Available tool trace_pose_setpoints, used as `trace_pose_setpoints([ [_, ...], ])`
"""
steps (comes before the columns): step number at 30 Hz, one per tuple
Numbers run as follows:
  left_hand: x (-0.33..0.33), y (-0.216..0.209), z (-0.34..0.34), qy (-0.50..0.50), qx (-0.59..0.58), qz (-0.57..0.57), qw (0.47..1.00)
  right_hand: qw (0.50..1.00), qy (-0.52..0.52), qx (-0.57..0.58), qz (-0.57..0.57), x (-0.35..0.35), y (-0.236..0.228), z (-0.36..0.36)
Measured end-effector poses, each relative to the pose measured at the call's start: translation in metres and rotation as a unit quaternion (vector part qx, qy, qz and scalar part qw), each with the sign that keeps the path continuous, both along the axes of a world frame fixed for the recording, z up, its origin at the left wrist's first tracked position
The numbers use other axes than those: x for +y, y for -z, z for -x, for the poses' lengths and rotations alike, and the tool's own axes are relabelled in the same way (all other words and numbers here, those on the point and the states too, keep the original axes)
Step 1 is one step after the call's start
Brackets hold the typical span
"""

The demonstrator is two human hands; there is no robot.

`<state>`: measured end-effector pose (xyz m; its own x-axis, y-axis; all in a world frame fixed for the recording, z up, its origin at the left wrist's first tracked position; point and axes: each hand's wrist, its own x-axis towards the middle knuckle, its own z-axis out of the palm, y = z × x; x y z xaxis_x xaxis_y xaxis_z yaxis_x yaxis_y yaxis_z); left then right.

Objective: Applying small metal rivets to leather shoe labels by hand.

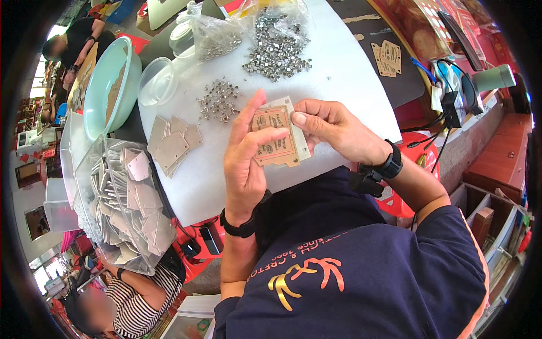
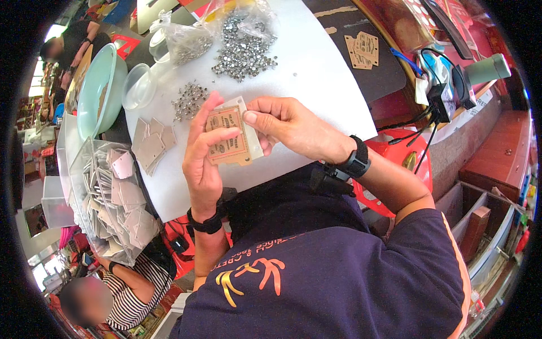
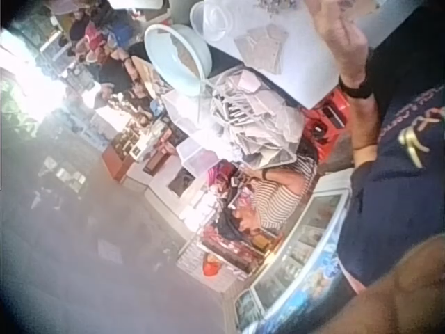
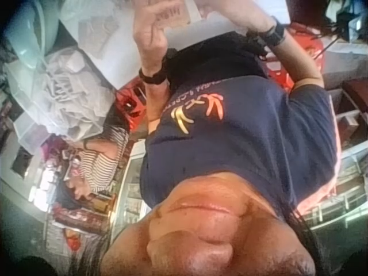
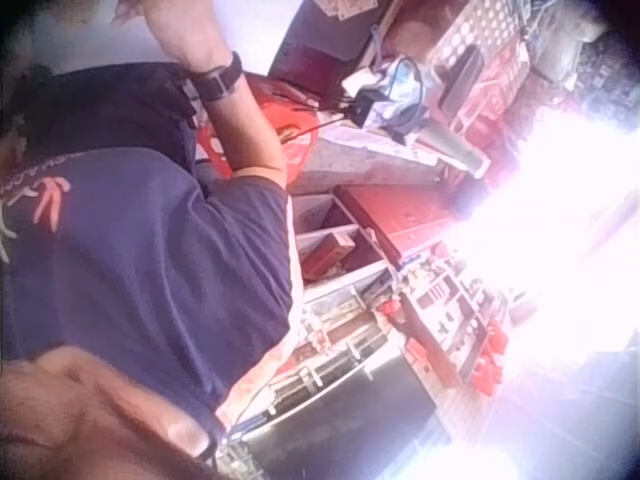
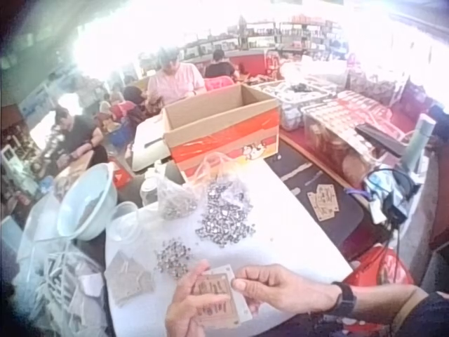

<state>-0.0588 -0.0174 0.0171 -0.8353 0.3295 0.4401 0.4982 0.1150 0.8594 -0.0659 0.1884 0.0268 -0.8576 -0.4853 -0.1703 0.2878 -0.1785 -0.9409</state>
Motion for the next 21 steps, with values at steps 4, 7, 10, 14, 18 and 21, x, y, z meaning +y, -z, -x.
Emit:
trace_pose_setpoints([
  [4, -0.002, -0.005, 0.0, 0.014, 0.004, 0.024, 1.0, 1.0, 0.013, 0.003, -0.013, -0.001, 0.004, -0.002],
  [7, -0.003, -0.008, -0.001, 0.016, 0.012, 0.06, 0.998, 1.0, 0.022, -0.014, -0.01, -0.004, 0.002, -0.005],
  [10, 0.001, -0.016, -0.004, 0.001, 0.019, 0.118, 0.993, 0.999, 0.022, -0.03, -0.005, -0.004, 0.002, -0.004],
  [14, 0.006, -0.016, -0.008, -0.016, 0.006, 0.127, 0.992, 0.998, 0.057, -0.034, -0.01, -0.005, 0.002, -0.005],
  [18, 0.005, -0.015, -0.009, -0.022, 0.008, 0.118, 0.993, 0.999, 0.032, -0.019, -0.008, -0.004, 0.003, -0.004],
  [21, 0.005, -0.017, -0.009, -0.015, -0.003, 0.111, 0.994, 0.999, 0.025, -0.019, -0.011, -0.004, 0.001, -0.004],
])
